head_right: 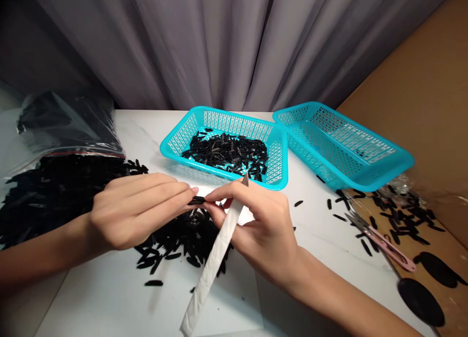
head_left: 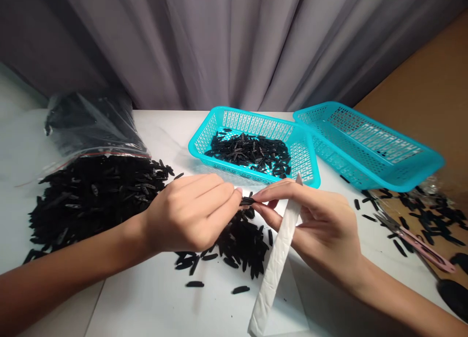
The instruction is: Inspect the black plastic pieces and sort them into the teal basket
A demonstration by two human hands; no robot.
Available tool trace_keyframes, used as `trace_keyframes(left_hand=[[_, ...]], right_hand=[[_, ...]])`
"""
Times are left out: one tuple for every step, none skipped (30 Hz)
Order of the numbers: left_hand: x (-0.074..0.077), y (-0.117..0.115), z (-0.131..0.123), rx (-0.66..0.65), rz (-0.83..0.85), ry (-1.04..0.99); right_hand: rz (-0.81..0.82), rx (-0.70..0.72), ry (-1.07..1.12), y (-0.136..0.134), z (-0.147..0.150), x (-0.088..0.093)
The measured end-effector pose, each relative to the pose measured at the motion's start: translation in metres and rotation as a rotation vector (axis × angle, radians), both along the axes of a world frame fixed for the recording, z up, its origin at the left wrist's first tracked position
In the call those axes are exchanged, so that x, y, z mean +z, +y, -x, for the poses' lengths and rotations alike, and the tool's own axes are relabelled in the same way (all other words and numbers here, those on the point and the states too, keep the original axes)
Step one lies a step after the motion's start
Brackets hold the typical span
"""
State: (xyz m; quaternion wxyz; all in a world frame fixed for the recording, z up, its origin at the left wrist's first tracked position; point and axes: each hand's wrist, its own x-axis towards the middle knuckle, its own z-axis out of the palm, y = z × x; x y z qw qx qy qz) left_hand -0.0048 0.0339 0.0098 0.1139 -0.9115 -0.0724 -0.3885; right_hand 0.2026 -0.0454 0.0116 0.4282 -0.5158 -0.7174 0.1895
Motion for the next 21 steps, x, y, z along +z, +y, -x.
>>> trace_keyframes(left_hand=[[0.001,0.0,0.0,-0.004,-0.04,0.011],[0.003,0.001,0.001,-0.01,-0.094,0.032],[0.004,0.002,0.001,-0.015,-0.154,0.057],[0.006,0.002,0.001,-0.019,-0.212,0.082],[0.007,0.003,0.001,-0.023,-0.261,0.102],[0.008,0.004,0.001,-0.025,-0.298,0.117],[0.009,0.004,0.001,-0.024,-0.324,0.126],[0.009,0.005,0.001,-0.023,-0.339,0.13],[0.009,0.006,0.0,-0.022,-0.345,0.129],[0.009,0.007,0.0,-0.022,-0.345,0.126],[0.008,0.007,0.0,-0.023,-0.34,0.121],[0.006,0.008,-0.001,-0.025,-0.332,0.116],[0.005,0.008,-0.001,-0.029,-0.322,0.111],[0.003,0.009,0.0,-0.03,-0.312,0.108],[0.002,0.009,0.0,-0.029,-0.303,0.106],[0.0,0.009,0.0,-0.027,-0.291,0.103],[-0.002,0.009,0.001,-0.026,-0.272,0.1],[-0.003,0.009,0.001,-0.025,-0.243,0.092],[-0.005,0.009,0.002,-0.026,-0.206,0.082],[-0.006,0.01,0.002,-0.03,-0.167,0.072],[-0.007,0.01,0.002,-0.034,-0.135,0.063]], right_hand=[[-0.009,-0.003,-0.003,0.0,0.0,0.0],[-0.014,-0.005,-0.004,0.0,0.0,0.0],[-0.02,-0.006,-0.003,0.0,0.0,0.0],[-0.018,-0.003,-0.001,0.0,0.0,0.001],[-0.016,-0.001,0.006,0.0,0.0,0.001],[-0.004,0.0,0.014,0.0,0.0,0.002],[0.01,-0.003,0.025,0.0,0.0,0.002],[0.03,-0.006,0.037,0.001,0.0,0.003],[0.047,-0.011,0.049,0.001,0.0,0.003],[0.062,-0.016,0.059,0.001,0.001,0.003],[0.072,-0.021,0.067,0.001,0.001,0.004],[0.077,-0.022,0.072,0.001,0.001,0.004],[0.076,-0.023,0.077,0.002,0.002,0.004],[0.078,-0.022,0.081,0.002,0.002,0.004],[0.081,-0.024,0.086,0.002,0.002,0.003],[0.086,-0.025,0.091,0.002,0.002,0.003],[0.095,-0.028,0.097,0.002,0.001,0.004],[0.105,-0.035,0.104,0.002,0.001,0.004],[0.114,-0.041,0.112,0.002,0.001,0.004],[0.123,-0.049,0.123,0.003,0.001,0.005],[0.131,-0.056,0.135,0.003,0.0,0.005]])
